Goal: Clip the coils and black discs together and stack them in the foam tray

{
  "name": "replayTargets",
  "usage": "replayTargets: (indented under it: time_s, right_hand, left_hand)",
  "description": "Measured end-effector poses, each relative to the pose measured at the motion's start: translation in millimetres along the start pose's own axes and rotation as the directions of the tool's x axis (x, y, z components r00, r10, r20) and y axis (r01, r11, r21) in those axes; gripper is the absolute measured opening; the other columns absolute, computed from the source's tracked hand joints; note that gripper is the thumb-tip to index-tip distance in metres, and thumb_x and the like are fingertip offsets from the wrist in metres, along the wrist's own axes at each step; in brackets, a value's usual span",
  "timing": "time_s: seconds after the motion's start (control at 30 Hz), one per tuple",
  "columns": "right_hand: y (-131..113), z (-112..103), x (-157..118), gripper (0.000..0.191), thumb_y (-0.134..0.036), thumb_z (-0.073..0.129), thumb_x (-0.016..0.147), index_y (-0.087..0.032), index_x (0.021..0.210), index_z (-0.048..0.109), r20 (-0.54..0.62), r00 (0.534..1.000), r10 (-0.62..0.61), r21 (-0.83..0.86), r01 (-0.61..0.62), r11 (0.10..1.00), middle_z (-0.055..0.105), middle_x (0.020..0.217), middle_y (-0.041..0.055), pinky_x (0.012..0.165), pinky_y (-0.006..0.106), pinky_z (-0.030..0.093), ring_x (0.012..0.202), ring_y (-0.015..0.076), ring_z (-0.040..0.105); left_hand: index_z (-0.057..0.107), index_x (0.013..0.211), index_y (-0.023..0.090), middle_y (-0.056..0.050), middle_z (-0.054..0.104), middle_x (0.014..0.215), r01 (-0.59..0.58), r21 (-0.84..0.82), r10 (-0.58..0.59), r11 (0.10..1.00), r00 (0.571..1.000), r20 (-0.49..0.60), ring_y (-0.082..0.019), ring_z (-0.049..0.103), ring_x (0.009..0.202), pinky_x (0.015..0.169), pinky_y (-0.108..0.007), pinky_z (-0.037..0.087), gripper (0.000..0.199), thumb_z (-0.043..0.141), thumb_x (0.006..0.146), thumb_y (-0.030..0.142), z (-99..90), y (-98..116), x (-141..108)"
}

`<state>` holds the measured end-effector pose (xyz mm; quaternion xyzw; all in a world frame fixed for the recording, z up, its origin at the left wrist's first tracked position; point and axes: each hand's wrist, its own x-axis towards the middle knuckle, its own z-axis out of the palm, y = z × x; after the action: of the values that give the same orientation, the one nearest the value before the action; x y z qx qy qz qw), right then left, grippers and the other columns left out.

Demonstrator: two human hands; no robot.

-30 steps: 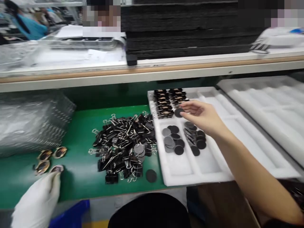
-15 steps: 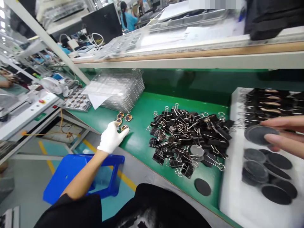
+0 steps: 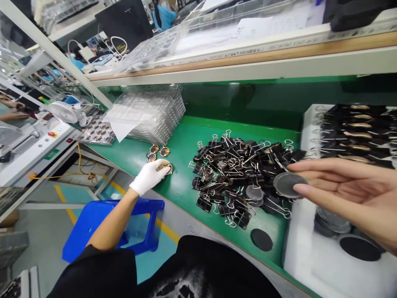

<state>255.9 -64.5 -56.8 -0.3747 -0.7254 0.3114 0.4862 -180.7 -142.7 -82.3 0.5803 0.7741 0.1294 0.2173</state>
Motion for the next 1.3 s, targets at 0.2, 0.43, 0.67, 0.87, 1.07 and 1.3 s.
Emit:
replayTargets:
  time_s: [0.2,0.43,0.67,0.87,1.07,1.3]
  right_hand:
    - [-34,19,-8,0.014,-0.03,0.075,0.093,-0.037,0.105,0.077,0.156,0.963,-0.219,-0.103,0.237,0.966,0.081,0.09,0.0006,0.051,0.032,0.067,0.064,0.0199,0.076]
    - [-56,28,-8,0.036,-0.004,0.07,0.09,-0.028,0.116,0.072,0.197,0.747,-0.636,-0.371,0.657,0.657,0.081,0.098,0.004,0.064,0.04,0.061,0.089,0.0257,0.078]
    - [-56,20,-4,0.029,-0.001,0.06,0.094,-0.019,0.111,0.075,0.341,0.631,-0.697,-0.458,0.759,0.463,0.081,0.094,0.0125,0.059,0.038,0.061,0.082,0.027,0.077]
    - [-52,33,-9,0.044,-0.003,0.069,0.09,-0.026,0.127,0.07,0.046,0.902,-0.43,-0.211,0.429,0.878,0.078,0.092,0.0053,0.064,0.035,0.063,0.078,0.02,0.074]
    - [-49,42,-13,0.034,-0.005,0.069,0.091,-0.025,0.118,0.07,0.057,0.918,-0.392,-0.208,0.394,0.895,0.076,0.092,0.0045,0.063,0.036,0.057,0.074,0.0187,0.069]
    - [-44,42,-12,0.021,-0.015,0.075,0.087,-0.024,0.095,0.058,-0.115,0.985,-0.13,-0.285,0.092,0.954,0.065,0.085,-0.0007,0.065,0.032,0.052,0.074,0.0154,0.06]
  left_hand:
    - [0.061,0.106,0.015,-0.006,0.074,0.091,-0.088,-0.435,0.151,0.896,0.982,0.111,-0.014,0.071,0.071,0.063,-0.024,0.057,0.036,0.055,0.097,0.05,-12.2,63,9]
    - [0.059,0.135,0.015,-0.001,0.071,0.073,-0.039,-0.747,0.479,0.664,0.789,0.385,-0.012,0.07,0.056,0.052,-0.019,0.054,0.048,0.061,0.098,0.046,7.5,169,7]
    - [0.06,0.134,0.016,-0.006,0.072,0.078,0.107,-0.867,0.63,0.487,0.644,0.433,-0.015,0.074,0.065,0.057,-0.021,0.058,0.047,0.055,0.102,0.05,31.0,198,9]
    - [0.06,0.137,0.019,-0.011,0.07,0.12,-0.058,-0.82,0.571,0.569,0.745,0.343,-0.014,0.073,0.074,0.067,-0.025,0.062,0.044,0.051,0.103,0.046,27.4,201,6]
    - [0.064,0.134,0.021,-0.005,0.065,0.141,-0.37,-0.691,0.639,0.621,0.75,0.173,-0.021,0.062,0.129,0.11,-0.031,0.053,0.036,0.046,0.106,0.035,31.0,201,2]
    - [0.057,0.142,0.021,-0.01,0.067,0.134,-0.187,-0.82,0.643,0.542,0.72,0.261,-0.013,0.074,0.083,0.081,-0.027,0.064,0.043,0.045,0.106,0.043,39.6,200,0]
